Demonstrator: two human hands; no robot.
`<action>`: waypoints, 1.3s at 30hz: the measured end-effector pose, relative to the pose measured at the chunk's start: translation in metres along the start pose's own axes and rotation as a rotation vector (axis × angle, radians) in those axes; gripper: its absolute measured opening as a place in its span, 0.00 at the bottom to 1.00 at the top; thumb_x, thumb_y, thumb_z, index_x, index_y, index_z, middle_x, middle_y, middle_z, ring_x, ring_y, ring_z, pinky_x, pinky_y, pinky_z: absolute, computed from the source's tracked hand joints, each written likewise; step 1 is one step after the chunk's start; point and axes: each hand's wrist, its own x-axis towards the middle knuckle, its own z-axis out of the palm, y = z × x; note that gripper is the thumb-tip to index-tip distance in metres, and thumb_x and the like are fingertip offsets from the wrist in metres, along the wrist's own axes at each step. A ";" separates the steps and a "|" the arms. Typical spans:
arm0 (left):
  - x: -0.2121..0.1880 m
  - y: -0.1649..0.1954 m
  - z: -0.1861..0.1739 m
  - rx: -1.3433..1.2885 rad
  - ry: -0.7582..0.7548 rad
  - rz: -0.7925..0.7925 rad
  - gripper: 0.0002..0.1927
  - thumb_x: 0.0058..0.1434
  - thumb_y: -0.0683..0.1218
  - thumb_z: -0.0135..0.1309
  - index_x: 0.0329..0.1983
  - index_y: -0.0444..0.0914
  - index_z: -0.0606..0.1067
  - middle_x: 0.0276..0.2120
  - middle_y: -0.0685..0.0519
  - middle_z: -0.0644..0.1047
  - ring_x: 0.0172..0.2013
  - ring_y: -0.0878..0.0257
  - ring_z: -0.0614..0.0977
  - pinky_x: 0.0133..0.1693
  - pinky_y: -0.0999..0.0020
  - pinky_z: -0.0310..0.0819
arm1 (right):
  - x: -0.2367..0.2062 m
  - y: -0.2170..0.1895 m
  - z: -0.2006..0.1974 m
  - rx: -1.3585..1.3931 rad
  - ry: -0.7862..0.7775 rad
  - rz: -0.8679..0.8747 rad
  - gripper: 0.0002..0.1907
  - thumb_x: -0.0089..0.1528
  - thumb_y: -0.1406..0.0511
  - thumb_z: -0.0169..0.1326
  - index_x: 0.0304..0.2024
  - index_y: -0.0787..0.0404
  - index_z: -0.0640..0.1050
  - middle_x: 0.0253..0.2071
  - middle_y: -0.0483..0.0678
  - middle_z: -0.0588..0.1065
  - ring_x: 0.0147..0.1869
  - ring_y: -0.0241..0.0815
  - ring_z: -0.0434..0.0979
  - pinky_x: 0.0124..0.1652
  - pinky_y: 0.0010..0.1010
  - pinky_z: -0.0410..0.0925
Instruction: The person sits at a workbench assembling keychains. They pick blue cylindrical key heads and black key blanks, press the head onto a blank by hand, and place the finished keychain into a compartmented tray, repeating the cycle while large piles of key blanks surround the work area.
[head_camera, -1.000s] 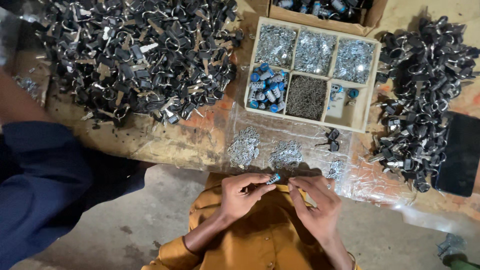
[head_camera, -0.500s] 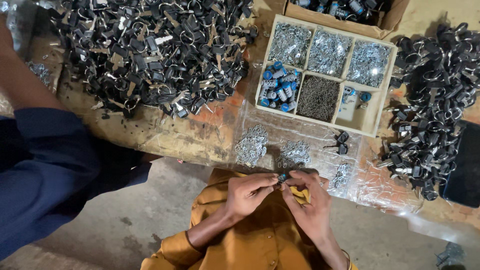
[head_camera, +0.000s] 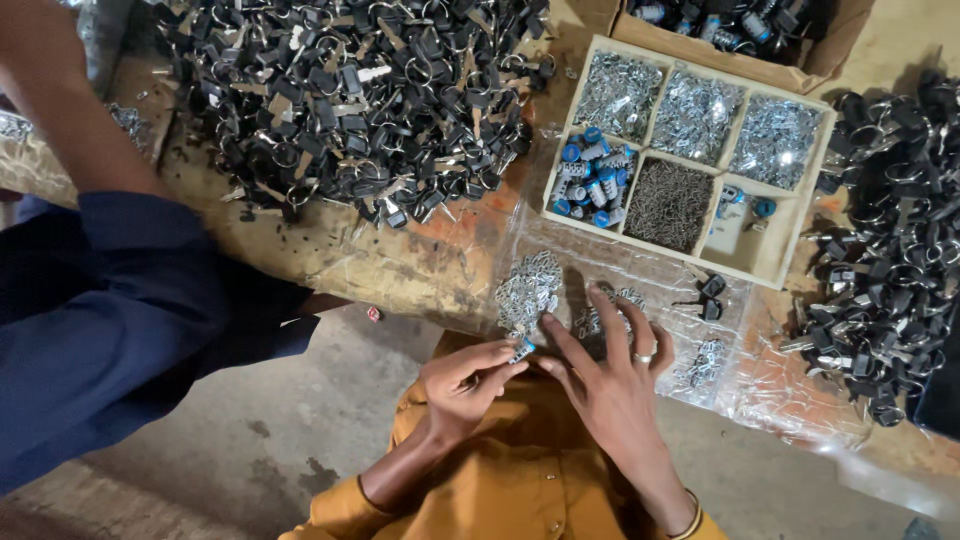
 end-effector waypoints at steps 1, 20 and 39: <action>-0.001 0.000 -0.002 -0.002 -0.001 0.002 0.10 0.57 0.33 0.67 0.41 0.29 0.81 0.43 0.43 0.85 0.28 0.69 0.84 0.26 0.77 0.79 | 0.001 -0.001 0.001 -0.041 -0.024 -0.005 0.22 0.56 0.54 0.65 0.53 0.47 0.83 0.64 0.51 0.67 0.69 0.56 0.60 0.63 0.56 0.48; 0.010 -0.006 0.035 0.064 -0.255 -0.005 0.11 0.57 0.38 0.69 0.42 0.32 0.82 0.42 0.46 0.86 0.36 0.62 0.88 0.38 0.71 0.84 | -0.043 0.025 -0.003 0.309 0.162 0.246 0.12 0.58 0.72 0.64 0.44 0.56 0.83 0.39 0.42 0.78 0.43 0.37 0.75 0.54 0.34 0.56; 0.015 -0.004 0.032 0.216 -0.444 0.400 0.08 0.61 0.38 0.67 0.42 0.36 0.81 0.42 0.49 0.84 0.47 0.54 0.89 0.44 0.69 0.87 | -0.053 0.030 -0.008 0.414 -0.009 0.379 0.11 0.49 0.67 0.72 0.31 0.57 0.82 0.28 0.41 0.78 0.30 0.30 0.72 0.45 0.29 0.61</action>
